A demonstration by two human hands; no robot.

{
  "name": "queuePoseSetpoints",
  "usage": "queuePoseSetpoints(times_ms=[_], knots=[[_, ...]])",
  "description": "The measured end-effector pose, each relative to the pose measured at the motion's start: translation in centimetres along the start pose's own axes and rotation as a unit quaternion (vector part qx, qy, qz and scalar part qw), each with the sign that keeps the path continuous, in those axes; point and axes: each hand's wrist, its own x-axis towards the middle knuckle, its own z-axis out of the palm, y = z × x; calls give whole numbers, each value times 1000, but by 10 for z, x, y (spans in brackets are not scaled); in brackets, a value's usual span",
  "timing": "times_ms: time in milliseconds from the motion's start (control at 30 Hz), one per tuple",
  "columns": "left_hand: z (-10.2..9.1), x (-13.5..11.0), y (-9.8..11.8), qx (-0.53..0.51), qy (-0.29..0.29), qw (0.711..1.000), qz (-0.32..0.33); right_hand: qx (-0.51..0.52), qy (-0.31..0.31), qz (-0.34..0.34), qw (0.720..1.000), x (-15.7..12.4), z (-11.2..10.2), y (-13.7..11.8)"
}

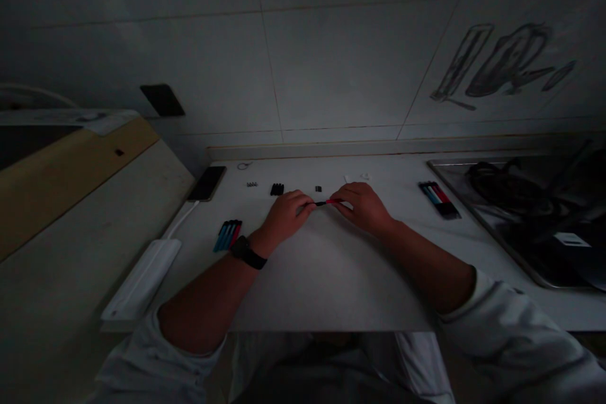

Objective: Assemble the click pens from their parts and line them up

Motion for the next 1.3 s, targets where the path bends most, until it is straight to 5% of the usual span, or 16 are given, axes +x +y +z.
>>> queuePoseSetpoints(times_ms=[833,1300], knots=[[1,-1,-4,-37,-17,999,-5,35,-32,-1,999,-1,9,0],[2,-1,-7,-68,3,998,18,21,28,-50,998,-2,11,2]])
